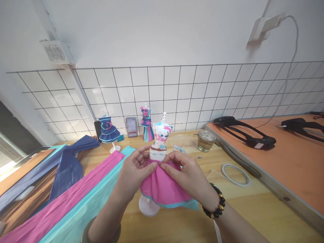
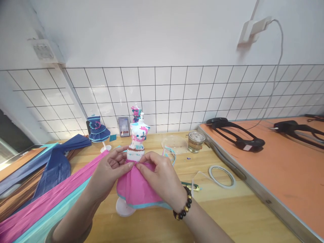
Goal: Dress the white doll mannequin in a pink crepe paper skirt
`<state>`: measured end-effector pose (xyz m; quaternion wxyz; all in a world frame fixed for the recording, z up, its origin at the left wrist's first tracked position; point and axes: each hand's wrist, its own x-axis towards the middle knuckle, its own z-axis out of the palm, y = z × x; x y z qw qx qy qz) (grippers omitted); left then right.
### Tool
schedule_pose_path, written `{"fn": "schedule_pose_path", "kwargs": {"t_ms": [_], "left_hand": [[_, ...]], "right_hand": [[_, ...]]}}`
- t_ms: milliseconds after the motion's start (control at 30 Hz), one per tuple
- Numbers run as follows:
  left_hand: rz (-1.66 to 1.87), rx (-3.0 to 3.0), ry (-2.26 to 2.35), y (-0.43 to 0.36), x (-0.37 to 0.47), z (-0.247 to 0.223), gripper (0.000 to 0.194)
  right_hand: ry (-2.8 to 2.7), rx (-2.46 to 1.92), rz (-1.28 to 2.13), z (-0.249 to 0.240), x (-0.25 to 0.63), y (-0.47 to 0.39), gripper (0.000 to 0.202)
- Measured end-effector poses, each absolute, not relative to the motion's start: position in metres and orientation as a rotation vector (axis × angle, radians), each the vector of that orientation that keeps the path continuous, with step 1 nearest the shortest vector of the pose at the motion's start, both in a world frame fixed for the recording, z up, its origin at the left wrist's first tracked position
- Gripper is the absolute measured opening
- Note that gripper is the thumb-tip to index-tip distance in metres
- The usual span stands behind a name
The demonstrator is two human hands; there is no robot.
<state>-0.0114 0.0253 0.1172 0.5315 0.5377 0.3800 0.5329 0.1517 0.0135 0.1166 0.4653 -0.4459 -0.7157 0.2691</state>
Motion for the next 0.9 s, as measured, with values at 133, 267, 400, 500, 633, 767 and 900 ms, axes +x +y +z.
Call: {"fn": "schedule_pose_path", "kwargs": {"t_ms": [133,267,400,500,633,767,900], "left_hand": [[1.262,1.276,0.928,0.024,-0.011,0.118,0.048],[1.256,1.264,0.935,0.024,-0.010,0.118,0.046],[1.257,1.235,0.930,0.024,-0.009,0.118,0.049],[1.261,1.232,0.925,0.024,-0.008,0.118,0.049],[1.265,1.235,0.928,0.025,-0.008,0.117,0.051],[1.265,1.254,0.919,0.027,-0.010,0.114,0.057],[1.268,1.240,0.946,0.031,-0.014,0.111,0.048]], "right_hand": [[-1.753,-1.119,0.639,0.117,0.152,0.014,0.009],[-1.746,-1.128,0.634,0.118,0.151,0.013,0.009],[-1.743,-1.127,0.657,0.118,0.150,0.012,0.007],[-1.756,-1.117,0.655,0.117,0.149,0.012,0.005],[-1.771,-1.103,0.651,0.115,0.149,0.012,0.007],[-1.822,-1.094,0.639,0.116,0.153,0.013,0.007],[-1.909,-1.166,0.457,0.120,0.159,0.009,0.018]]}}
